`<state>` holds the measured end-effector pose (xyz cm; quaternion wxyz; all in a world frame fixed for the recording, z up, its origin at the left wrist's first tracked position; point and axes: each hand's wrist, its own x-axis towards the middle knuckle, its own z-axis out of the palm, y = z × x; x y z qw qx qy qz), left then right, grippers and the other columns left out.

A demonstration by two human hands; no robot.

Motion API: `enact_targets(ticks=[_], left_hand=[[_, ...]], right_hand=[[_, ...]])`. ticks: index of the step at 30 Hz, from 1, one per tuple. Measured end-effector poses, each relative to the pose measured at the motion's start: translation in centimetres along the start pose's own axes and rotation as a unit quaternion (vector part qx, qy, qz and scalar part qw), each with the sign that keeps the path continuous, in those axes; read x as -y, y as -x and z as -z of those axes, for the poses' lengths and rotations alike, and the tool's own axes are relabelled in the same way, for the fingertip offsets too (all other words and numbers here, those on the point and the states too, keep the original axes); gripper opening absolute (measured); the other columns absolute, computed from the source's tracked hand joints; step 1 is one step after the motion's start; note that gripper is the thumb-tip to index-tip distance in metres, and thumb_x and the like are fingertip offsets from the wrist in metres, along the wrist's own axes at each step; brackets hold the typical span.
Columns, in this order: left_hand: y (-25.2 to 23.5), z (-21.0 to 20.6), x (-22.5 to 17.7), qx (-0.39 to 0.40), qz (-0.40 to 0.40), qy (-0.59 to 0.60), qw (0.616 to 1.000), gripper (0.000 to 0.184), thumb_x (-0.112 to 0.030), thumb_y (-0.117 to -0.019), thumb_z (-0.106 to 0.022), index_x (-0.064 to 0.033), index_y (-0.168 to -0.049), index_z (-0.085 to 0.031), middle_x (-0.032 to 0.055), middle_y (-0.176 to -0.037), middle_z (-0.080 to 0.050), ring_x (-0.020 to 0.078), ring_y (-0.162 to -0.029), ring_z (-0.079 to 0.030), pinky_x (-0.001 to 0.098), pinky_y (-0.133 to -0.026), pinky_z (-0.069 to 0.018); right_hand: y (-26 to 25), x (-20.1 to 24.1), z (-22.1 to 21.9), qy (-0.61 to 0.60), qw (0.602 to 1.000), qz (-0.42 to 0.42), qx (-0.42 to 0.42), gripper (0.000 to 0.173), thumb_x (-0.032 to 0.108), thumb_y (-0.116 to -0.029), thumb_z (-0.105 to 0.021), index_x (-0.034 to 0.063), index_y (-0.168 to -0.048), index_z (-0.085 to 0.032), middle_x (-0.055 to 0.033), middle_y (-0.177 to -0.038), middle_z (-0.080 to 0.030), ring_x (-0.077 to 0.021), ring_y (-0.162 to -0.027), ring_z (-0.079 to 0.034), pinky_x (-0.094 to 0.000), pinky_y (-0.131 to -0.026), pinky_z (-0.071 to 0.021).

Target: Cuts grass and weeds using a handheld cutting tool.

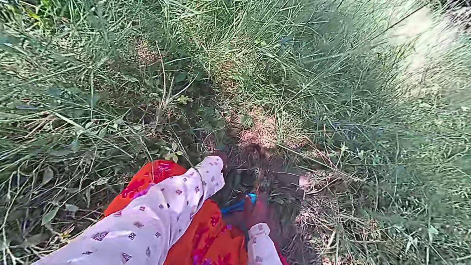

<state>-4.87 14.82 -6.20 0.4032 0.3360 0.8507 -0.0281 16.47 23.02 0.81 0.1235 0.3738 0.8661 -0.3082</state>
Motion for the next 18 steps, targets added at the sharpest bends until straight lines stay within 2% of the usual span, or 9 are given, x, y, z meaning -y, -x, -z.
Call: enact_targets(ticks=[2,3,5,7,8,10,12,15,18], left_hand=[[4.0,0.8,0.1,-0.005,0.000,0.047,0.999,0.047,-0.023,-0.1088,-0.047,0.0063,-0.145,-0.051,0.0334,-0.149,-0.047,0.0502,-0.142,-0.043,0.0675,-0.112,-0.0359],[6.9,1.5,-0.2,-0.014,0.016,0.079,0.997,0.047,-0.022,-0.1100,-0.045,0.0067,-0.147,-0.048,0.0323,-0.152,-0.045,0.0488,-0.144,-0.041,0.0653,-0.115,-0.0333],[10.7,1.7,-0.1,-0.035,0.039,0.105,0.993,0.045,-0.021,-0.1113,-0.042,0.0053,-0.148,-0.047,0.0296,-0.152,-0.046,0.0463,-0.144,-0.043,0.0638,-0.115,-0.0342],[9.4,0.6,2.0,-0.077,0.054,0.152,0.984,0.048,-0.027,-0.1096,-0.044,0.0008,-0.147,-0.050,0.0287,-0.150,-0.050,0.0473,-0.142,-0.045,0.0681,-0.113,-0.0351],[8.9,0.3,2.9,-0.101,0.071,0.178,0.976,0.047,-0.032,-0.1095,-0.045,-0.0014,-0.144,-0.055,0.0264,-0.148,-0.053,0.0456,-0.140,-0.048,0.0676,-0.112,-0.0371],[9.2,0.2,3.8,-0.118,0.090,0.206,0.967,0.050,-0.038,-0.1111,-0.040,-0.0029,-0.143,-0.057,0.0245,-0.147,-0.055,0.0430,-0.140,-0.049,0.0653,-0.113,-0.0377],[9.3,0.2,3.6,-0.121,0.086,0.199,0.969,0.050,-0.036,-0.1117,-0.037,-0.0018,-0.141,-0.058,0.0253,-0.146,-0.055,0.0432,-0.139,-0.050,0.0652,-0.112,-0.0385],[8.2,-0.6,3.3,-0.120,0.069,0.193,0.971,0.048,-0.033,-0.1110,-0.041,-0.0060,-0.149,-0.052,0.0237,-0.151,-0.052,0.0416,-0.142,-0.047,0.0634,-0.115,-0.0366],[7.3,-1.1,2.9,-0.129,0.062,0.200,0.969,0.053,-0.031,-0.1087,-0.048,-0.0055,-0.155,-0.042,0.0249,-0.155,-0.046,0.0417,-0.145,-0.043,0.0611,-0.117,-0.0349]], right_hand=[[-0.9,0.0,-0.9,-0.035,0.999,-0.007,0.033,0.054,0.026,-0.1084,-0.053,-0.0011,-0.153,-0.038,-0.0272,-0.122,-0.066,-0.0380,-0.110,-0.068,-0.0533,-0.099,-0.0517],[-0.8,0.3,-1.0,-0.062,0.997,-0.005,0.051,0.052,0.022,-0.1080,-0.054,-0.0031,-0.150,-0.039,-0.0276,-0.121,-0.065,-0.0370,-0.106,-0.067,-0.0518,-0.097,-0.0523],[1.1,1.2,-0.7,-0.077,0.994,0.005,0.077,0.051,0.019,-0.1077,-0.054,-0.0042,-0.150,-0.037,-0.0283,-0.125,-0.062,-0.0361,-0.107,-0.066,-0.0505,-0.097,-0.0521],[3.2,1.7,0.7,-0.049,0.994,0.022,0.097,0.055,0.020,-0.1063,-0.055,-0.0025,-0.153,-0.036,-0.0289,-0.133,-0.060,-0.0382,-0.119,-0.063,-0.0531,-0.104,-0.0495],[4.0,1.7,1.1,-0.055,0.994,0.027,0.095,0.056,0.020,-0.1055,-0.056,-0.0016,-0.153,-0.037,-0.0291,-0.132,-0.061,-0.0392,-0.118,-0.064,-0.0546,-0.103,-0.0498],[4.8,1.1,1.5,-0.101,0.991,0.016,0.081,0.052,0.021,-0.1061,-0.056,0.0003,-0.151,-0.039,-0.0265,-0.118,-0.065,-0.0366,-0.100,-0.068,-0.0537,-0.089,-0.0550],[4.5,0.3,2.1,-0.154,0.986,0.005,0.070,0.046,0.021,-0.1075,-0.054,-0.0009,-0.146,-0.042,-0.0225,-0.104,-0.064,-0.0304,-0.081,-0.068,-0.0482,-0.076,-0.0578],[3.8,-0.1,2.8,-0.230,0.973,0.006,0.038,0.040,0.017,-0.1082,-0.053,-0.0048,-0.141,-0.045,-0.0181,-0.093,-0.063,-0.0228,-0.066,-0.065,-0.0395,-0.064,-0.0578],[2.6,0.0,2.0,-0.270,0.963,0.004,0.021,0.037,0.016,-0.1090,-0.051,-0.0046,-0.139,-0.044,-0.0149,-0.086,-0.061,-0.0207,-0.063,-0.063,-0.0373,-0.062,-0.0573]])
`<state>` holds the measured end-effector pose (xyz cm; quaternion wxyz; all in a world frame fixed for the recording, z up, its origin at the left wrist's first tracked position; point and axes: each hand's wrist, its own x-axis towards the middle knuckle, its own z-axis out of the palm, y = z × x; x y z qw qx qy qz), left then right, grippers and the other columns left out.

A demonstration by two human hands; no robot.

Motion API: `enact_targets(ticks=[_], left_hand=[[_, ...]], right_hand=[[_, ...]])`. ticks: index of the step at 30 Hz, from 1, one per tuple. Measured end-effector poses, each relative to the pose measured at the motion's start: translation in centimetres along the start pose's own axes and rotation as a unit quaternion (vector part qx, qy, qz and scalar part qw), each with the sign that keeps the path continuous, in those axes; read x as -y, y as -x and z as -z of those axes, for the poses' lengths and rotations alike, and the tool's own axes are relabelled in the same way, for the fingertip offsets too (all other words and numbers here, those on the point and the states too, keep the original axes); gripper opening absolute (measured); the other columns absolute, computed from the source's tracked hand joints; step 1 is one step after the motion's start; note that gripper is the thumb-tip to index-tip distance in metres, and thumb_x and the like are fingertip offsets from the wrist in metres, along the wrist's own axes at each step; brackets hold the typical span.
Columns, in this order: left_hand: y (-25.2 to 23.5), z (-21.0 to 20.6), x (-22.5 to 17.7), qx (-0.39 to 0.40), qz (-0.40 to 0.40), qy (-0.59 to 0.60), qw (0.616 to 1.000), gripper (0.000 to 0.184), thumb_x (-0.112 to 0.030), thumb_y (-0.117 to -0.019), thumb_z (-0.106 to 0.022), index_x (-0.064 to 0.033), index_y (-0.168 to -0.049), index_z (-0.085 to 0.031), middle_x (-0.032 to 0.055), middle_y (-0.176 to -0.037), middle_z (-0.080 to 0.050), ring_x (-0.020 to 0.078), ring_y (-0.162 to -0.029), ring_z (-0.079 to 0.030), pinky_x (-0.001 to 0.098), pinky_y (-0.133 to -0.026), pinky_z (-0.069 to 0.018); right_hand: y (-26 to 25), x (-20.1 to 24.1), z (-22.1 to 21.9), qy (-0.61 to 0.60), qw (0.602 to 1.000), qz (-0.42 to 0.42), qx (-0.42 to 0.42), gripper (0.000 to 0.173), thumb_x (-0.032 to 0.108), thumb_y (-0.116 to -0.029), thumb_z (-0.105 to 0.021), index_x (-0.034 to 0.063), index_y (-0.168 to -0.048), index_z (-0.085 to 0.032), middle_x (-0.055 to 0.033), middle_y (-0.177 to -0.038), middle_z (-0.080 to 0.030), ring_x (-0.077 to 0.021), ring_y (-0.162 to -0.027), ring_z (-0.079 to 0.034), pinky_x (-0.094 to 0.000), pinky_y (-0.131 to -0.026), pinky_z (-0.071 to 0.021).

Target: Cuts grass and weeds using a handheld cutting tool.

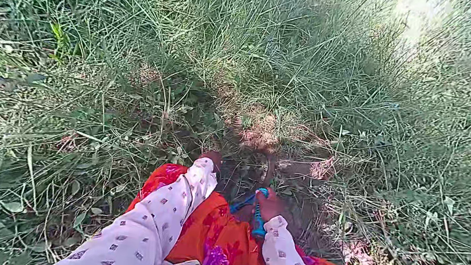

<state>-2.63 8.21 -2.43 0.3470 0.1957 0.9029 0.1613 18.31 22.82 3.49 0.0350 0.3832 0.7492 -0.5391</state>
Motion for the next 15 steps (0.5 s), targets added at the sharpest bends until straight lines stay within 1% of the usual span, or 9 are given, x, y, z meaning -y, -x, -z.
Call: enact_targets(ticks=[1,3,4,5,7,9,10,12,15], left_hand=[[-0.2,-0.2,0.0,-0.006,0.000,0.008,1.000,0.057,-0.032,-0.1083,-0.050,-0.0039,-0.156,-0.039,0.0260,-0.156,-0.043,0.0423,-0.146,-0.042,0.0605,-0.118,-0.0346],[-0.2,-0.4,-0.1,-0.029,-0.009,0.029,0.999,0.062,-0.033,-0.1082,-0.051,-0.0032,-0.159,-0.033,0.0257,-0.161,-0.035,0.0419,-0.148,-0.038,0.0585,-0.120,-0.0328],[-0.1,-0.4,-0.2,-0.039,-0.013,0.036,0.999,0.061,-0.032,-0.1086,-0.050,-0.0033,-0.159,-0.032,0.0252,-0.163,-0.033,0.0419,-0.148,-0.038,0.0579,-0.120,-0.0330],[0.2,-0.3,-0.3,-0.042,-0.017,0.034,0.998,0.059,-0.032,-0.1093,-0.048,-0.0026,-0.159,-0.034,0.0253,-0.163,-0.033,0.0417,-0.148,-0.039,0.0571,-0.120,-0.0337],[0.5,-0.1,-0.6,-0.027,-0.017,0.000,0.999,0.053,-0.028,-0.1104,-0.044,-0.0010,-0.156,-0.038,0.0262,-0.159,-0.039,0.0417,-0.146,-0.041,0.0578,-0.119,-0.0347],[0.4,-0.1,-0.8,-0.006,-0.007,-0.043,0.999,0.046,-0.020,-0.1082,-0.047,-0.0034,-0.151,-0.048,0.0262,-0.153,-0.048,0.0435,-0.142,-0.046,0.0618,-0.115,-0.0379],[0.3,-0.2,-0.7,-0.004,0.002,-0.049,0.999,0.045,-0.017,-0.1069,-0.048,-0.0059,-0.151,-0.050,0.0250,-0.152,-0.049,0.0435,-0.142,-0.046,0.0627,-0.115,-0.0377],[0.5,0.0,-0.6,-0.019,0.009,-0.029,0.999,0.044,-0.017,-0.1080,-0.046,-0.0093,-0.151,-0.050,0.0229,-0.153,-0.049,0.0418,-0.143,-0.046,0.0618,-0.116,-0.0373],[0.0,0.4,-0.1,-0.062,-0.009,0.036,0.997,0.044,-0.018,-0.1094,-0.043,-0.0103,-0.152,-0.049,0.0197,-0.156,-0.047,0.0374,-0.144,-0.046,0.0580,-0.118,-0.0371]], right_hand=[[-0.5,-0.2,-0.3,0.019,1.000,-0.007,-0.001,0.041,0.018,-0.1091,-0.052,-0.0033,-0.143,-0.043,-0.0164,-0.089,-0.063,-0.0229,-0.066,-0.064,-0.0394,-0.065,-0.0574],[-1.5,-0.5,-0.6,0.086,0.996,-0.029,0.025,0.051,0.022,-0.1096,-0.050,-0.0012,-0.152,-0.037,-0.0228,-0.105,-0.066,-0.0307,-0.083,-0.068,-0.0468,-0.079,-0.0570],[-1.8,-0.7,-0.8,0.117,0.991,-0.035,0.047,0.051,0.023,-0.1097,-0.050,-0.0016,-0.152,-0.037,-0.0250,-0.112,-0.066,-0.0336,-0.090,-0.069,-0.0495,-0.085,-0.0560],[-1.8,-0.8,-1.1,0.148,0.986,-0.039,0.070,0.050,0.024,-0.1097,-0.049,-0.0015,-0.151,-0.037,-0.0258,-0.116,-0.065,-0.0346,-0.094,-0.069,-0.0505,-0.087,-0.0554],[-0.8,-0.3,-1.6,0.230,0.966,-0.046,0.108,0.054,0.027,-0.1091,-0.049,-0.0005,-0.153,-0.036,-0.0268,-0.130,-0.062,-0.0366,-0.113,-0.066,-0.0521,-0.099,-0.0516],[1.1,0.6,-2.1,0.298,0.945,-0.049,0.126,0.059,0.031,-0.1086,-0.049,0.0018,-0.158,-0.033,-0.0275,-0.146,-0.053,-0.0397,-0.134,-0.054,-0.0550,-0.112,-0.0426],[2.3,1.0,-2.2,0.316,0.939,-0.054,0.127,0.061,0.033,-0.1084,-0.048,0.0038,-0.159,-0.032,-0.0277,-0.148,-0.051,-0.0407,-0.137,-0.052,-0.0557,-0.113,-0.0414],[4.8,1.7,-1.7,0.337,0.931,-0.054,0.128,0.061,0.034,-0.1079,-0.048,0.0057,-0.159,-0.031,-0.0283,-0.145,-0.053,-0.0422,-0.133,-0.055,-0.0571,-0.109,-0.0448],[9.6,1.7,0.6,0.340,0.930,-0.027,0.137,0.056,0.031,-0.1082,-0.048,0.0052,-0.156,-0.035,-0.0255,-0.123,-0.066,-0.0399,-0.113,-0.067,-0.0572,-0.099,-0.0509]])
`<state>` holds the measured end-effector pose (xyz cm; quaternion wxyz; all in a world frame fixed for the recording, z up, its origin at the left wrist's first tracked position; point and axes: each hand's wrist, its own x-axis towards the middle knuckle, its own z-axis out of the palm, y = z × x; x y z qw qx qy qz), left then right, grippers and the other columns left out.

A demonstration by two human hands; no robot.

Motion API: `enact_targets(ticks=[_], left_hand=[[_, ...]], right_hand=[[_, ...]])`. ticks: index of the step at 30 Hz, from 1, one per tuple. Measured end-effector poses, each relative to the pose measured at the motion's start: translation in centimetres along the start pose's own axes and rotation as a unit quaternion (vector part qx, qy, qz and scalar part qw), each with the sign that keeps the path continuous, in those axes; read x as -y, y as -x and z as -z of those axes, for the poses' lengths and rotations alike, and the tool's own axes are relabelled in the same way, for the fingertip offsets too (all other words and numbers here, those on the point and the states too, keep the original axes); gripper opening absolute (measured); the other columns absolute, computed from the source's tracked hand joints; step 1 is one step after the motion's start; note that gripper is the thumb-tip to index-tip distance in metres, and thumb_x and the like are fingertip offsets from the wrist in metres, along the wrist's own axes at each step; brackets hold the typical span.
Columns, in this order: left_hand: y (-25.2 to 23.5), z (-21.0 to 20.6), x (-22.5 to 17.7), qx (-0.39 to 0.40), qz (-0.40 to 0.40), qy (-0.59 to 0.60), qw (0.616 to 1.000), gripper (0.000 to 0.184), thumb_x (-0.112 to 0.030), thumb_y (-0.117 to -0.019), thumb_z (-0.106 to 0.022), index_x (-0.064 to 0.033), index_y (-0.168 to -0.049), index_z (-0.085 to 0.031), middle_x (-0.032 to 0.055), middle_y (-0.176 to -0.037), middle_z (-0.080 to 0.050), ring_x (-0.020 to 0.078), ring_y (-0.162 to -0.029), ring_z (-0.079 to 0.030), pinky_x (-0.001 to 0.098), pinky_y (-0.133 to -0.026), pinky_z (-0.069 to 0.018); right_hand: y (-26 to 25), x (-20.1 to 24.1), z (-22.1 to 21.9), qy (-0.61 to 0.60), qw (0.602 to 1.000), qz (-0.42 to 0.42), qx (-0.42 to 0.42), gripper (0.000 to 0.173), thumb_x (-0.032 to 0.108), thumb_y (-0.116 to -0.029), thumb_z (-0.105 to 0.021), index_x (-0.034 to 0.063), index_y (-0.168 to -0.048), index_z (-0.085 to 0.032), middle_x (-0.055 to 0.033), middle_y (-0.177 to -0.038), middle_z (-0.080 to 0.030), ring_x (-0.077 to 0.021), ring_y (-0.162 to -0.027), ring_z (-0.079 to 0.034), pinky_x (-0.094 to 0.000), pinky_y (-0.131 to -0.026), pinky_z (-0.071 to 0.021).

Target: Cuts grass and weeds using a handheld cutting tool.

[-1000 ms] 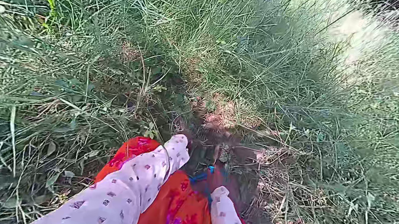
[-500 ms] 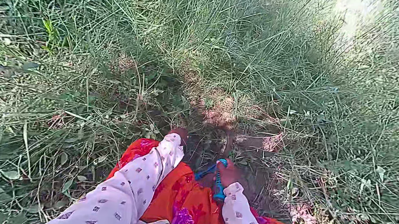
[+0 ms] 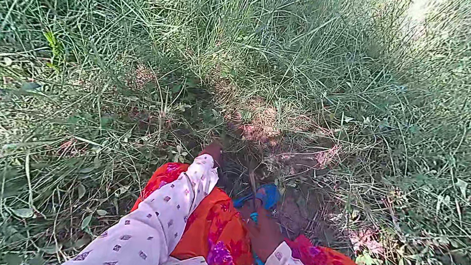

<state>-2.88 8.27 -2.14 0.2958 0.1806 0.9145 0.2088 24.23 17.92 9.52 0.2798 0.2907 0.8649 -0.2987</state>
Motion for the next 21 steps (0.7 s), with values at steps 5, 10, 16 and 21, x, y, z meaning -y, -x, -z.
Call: enact_targets(ticks=[5,10,16,21], left_hand=[[1.2,-0.1,-1.8,0.001,-0.074,-0.012,0.997,0.053,-0.018,-0.1089,-0.045,-0.0161,-0.161,-0.033,0.0163,-0.166,-0.031,0.0425,-0.141,-0.049,0.0618,-0.112,-0.0412],[1.7,-3.3,-4.2,0.116,-0.161,-0.085,0.976,0.069,-0.005,-0.0992,-0.059,-0.0121,-0.162,-0.032,0.0214,-0.162,-0.038,0.0445,-0.144,-0.043,0.0659,-0.116,-0.0349],[-6.2,-7.7,2.6,0.174,-0.415,-0.136,0.883,0.057,-0.038,-0.1111,-0.037,0.0105,-0.125,-0.064,0.0359,-0.110,-0.068,0.0512,-0.104,-0.068,0.0658,-0.085,-0.0532],[0.6,-2.6,-2.0,0.158,-0.207,-0.047,0.965,0.053,-0.034,-0.1133,-0.034,0.0085,-0.129,-0.062,0.0320,-0.130,-0.062,0.0451,-0.129,-0.057,0.0616,-0.113,-0.0373]], right_hand=[[5.0,-6.1,-1.8,-0.154,0.984,0.086,-0.032,0.045,0.027,-0.1019,-0.054,-0.0009,-0.137,-0.051,-0.0137,-0.084,-0.065,-0.0265,-0.074,-0.066,-0.0480,-0.074,-0.0549],[3.6,-7.2,-1.9,-0.321,0.927,0.112,-0.158,0.041,0.022,-0.1000,-0.054,-0.0037,-0.131,-0.051,-0.0036,-0.070,-0.063,-0.0146,-0.054,-0.063,-0.0344,-0.055,-0.0580],[-1.3,-4.9,4.3,-0.256,0.936,0.110,-0.214,0.048,0.022,-0.1072,-0.051,-0.0041,-0.146,-0.040,-0.0120,-0.083,-0.065,-0.0220,-0.065,-0.067,-0.0420,-0.065,-0.0594],[-6.6,-4.2,4.0,-0.190,0.964,0.023,-0.185,0.047,0.026,-0.1092,-0.050,-0.0018,-0.147,-0.043,-0.0210,-0.099,-0.068,-0.0311,-0.080,-0.071,-0.0494,-0.079,-0.0585]])
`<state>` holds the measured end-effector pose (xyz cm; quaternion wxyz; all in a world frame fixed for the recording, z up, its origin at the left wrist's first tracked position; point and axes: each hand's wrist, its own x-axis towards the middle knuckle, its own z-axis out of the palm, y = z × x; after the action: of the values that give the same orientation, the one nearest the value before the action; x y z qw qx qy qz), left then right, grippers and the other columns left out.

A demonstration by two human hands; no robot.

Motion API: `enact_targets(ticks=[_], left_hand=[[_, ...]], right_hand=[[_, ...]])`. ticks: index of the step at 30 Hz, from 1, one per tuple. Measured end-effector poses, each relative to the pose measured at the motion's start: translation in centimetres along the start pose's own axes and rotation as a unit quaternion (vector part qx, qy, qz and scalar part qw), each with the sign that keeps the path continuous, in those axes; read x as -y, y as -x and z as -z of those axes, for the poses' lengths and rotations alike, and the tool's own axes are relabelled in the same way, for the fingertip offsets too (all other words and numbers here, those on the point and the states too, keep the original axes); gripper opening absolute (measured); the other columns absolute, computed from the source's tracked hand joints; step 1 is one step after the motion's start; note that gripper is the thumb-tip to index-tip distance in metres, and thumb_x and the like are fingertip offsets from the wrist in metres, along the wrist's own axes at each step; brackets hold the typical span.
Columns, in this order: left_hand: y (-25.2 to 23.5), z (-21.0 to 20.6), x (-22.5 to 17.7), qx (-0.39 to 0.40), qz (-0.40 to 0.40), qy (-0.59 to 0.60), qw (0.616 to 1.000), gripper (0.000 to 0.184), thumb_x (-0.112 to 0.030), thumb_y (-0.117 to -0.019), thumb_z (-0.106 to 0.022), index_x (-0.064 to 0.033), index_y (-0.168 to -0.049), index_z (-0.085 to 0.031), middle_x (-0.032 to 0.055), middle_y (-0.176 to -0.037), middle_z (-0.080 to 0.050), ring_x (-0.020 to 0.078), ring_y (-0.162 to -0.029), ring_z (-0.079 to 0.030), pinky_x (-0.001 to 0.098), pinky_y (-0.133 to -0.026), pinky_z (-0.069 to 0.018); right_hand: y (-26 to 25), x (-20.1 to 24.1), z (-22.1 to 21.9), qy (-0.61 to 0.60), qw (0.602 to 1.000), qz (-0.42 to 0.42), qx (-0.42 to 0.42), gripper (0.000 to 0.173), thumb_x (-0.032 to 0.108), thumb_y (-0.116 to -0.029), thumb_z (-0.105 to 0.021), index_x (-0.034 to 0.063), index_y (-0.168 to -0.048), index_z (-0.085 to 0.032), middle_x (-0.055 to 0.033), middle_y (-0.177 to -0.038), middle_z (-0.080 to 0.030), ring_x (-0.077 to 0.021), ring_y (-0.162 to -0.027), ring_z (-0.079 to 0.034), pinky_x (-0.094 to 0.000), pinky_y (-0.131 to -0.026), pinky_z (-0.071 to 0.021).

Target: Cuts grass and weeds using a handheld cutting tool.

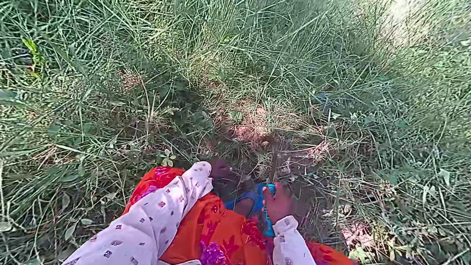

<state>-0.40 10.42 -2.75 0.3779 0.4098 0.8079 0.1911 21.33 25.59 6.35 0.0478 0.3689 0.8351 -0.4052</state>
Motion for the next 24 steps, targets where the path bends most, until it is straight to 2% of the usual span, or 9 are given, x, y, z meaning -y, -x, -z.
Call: enact_targets(ticks=[3,5,9,11,13,15,16,20,24], left_hand=[[0.1,-0.1,1.3,-0.087,-0.040,0.083,0.992,0.048,-0.030,-0.1120,-0.040,0.0091,-0.124,-0.065,0.0314,-0.120,-0.066,0.0431,-0.117,-0.063,0.0586,-0.108,-0.0421],[-0.1,-0.3,1.5,-0.117,-0.029,0.110,0.987,0.048,-0.033,-0.1110,-0.041,0.0069,-0.118,-0.067,0.0282,-0.113,-0.068,0.0392,-0.109,-0.065,0.0574,-0.102,-0.0453],[0.0,0.0,0.8,-0.153,0.039,0.108,0.982,0.050,-0.038,-0.1108,-0.041,0.0021,-0.124,-0.068,0.0258,-0.123,-0.068,0.0392,-0.121,-0.063,0.0585,-0.109,-0.0426],[0.1,0.3,0.7,-0.162,0.078,0.106,0.978,0.052,-0.041,-0.1110,-0.038,-0.0009,-0.128,-0.067,0.0242,-0.129,-0.067,0.0386,-0.127,-0.061,0.0597,-0.111,-0.0406],[0.4,0.6,0.5,-0.161,0.118,0.102,0.974,0.054,-0.043,-0.1113,-0.035,-0.0041,-0.133,-0.065,0.0222,-0.134,-0.065,0.0378,-0.132,-0.058,0.0607,-0.113,-0.0390],[0.3,0.8,0.6,-0.178,0.144,0.111,0.967,0.054,-0.045,-0.1112,-0.035,-0.0064,-0.135,-0.064,0.0212,-0.135,-0.065,0.0376,-0.133,-0.057,0.0611,-0.113,-0.0390],[0.3,1.0,0.7,-0.184,0.152,0.120,0.963,0.054,-0.045,-0.1112,-0.035,-0.0068,-0.137,-0.063,0.0216,-0.137,-0.064,0.0384,-0.134,-0.056,0.0618,-0.114,-0.0382],[0.9,1.7,0.6,-0.163,0.174,0.096,0.966,0.055,-0.047,-0.1110,-0.036,-0.0069,-0.139,-0.061,0.0232,-0.139,-0.062,0.0406,-0.136,-0.054,0.0645,-0.113,-0.0366],[1.3,2.0,0.2,-0.149,0.176,0.047,0.972,0.056,-0.048,-0.1108,-0.035,-0.0078,-0.140,-0.060,0.0237,-0.140,-0.060,0.0414,-0.137,-0.053,0.0648,-0.113,-0.0374]], right_hand=[[0.1,-0.3,-0.8,0.030,0.999,-0.044,0.009,0.050,0.028,-0.1093,-0.049,-0.0012,-0.149,-0.042,-0.0238,-0.110,-0.069,-0.0353,-0.095,-0.071,-0.0526,-0.090,-0.0550],[0.0,-0.4,-1.0,0.044,0.997,-0.057,0.005,0.050,0.028,-0.1094,-0.049,-0.0005,-0.150,-0.042,-0.0254,-0.116,-0.068,-0.0375,-0.103,-0.069,-0.0537,-0.094,-0.0534],[0.3,0.1,-1.0,0.107,0.989,-0.098,0.019,0.053,0.032,-0.1093,-0.048,0.0026,-0.153,-0.041,-0.0256,-0.130,-0.065,-0.0392,-0.123,-0.063,-0.0553,-0.105,-0.0469],[0.7,-0.2,-1.4,0.070,0.992,-0.095,0.043,0.048,0.030,-0.1092,-0.049,-0.0006,-0.147,-0.047,-0.0257,-0.127,-0.064,-0.0374,-0.118,-0.064,-0.0534,-0.103,-0.0485],[1.7,-0.5,-2.2,-0.012,0.993,-0.082,0.087,0.044,0.024,-0.1101,-0.048,-0.0039,-0.144,-0.046,-0.0252,-0.117,-0.064,-0.0337,-0.100,-0.067,-0.0493,-0.091,-0.0536],[2.9,-0.8,-3.2,-0.049,0.988,-0.065,0.128,0.042,0.024,-0.1105,-0.046,-0.0024,-0.143,-0.042,-0.0198,-0.101,-0.063,-0.0274,-0.078,-0.067,-0.0447,-0.075,-0.0578],[3.4,-0.7,-3.7,-0.050,0.988,-0.055,0.134,0.041,0.024,-0.1100,-0.046,-0.0017,-0.142,-0.042,-0.0189,-0.098,-0.063,-0.0271,-0.076,-0.066,-0.0454,-0.074,-0.0573],[4.0,0.1,-4.4,-0.010,0.992,-0.041,0.123,0.045,0.027,-0.1091,-0.048,-0.0006,-0.145,-0.044,-0.0227,-0.108,-0.066,-0.0335,-0.090,-0.069,-0.0520,-0.085,-0.0552],[2.6,-0.8,-4.2,-0.049,0.991,-0.037,0.118,0.044,0.026,-0.1095,-0.048,-0.0006,-0.144,-0.043,-0.0206,-0.100,-0.066,-0.0309,-0.079,-0.068,-0.0502,-0.077,-0.0571]])
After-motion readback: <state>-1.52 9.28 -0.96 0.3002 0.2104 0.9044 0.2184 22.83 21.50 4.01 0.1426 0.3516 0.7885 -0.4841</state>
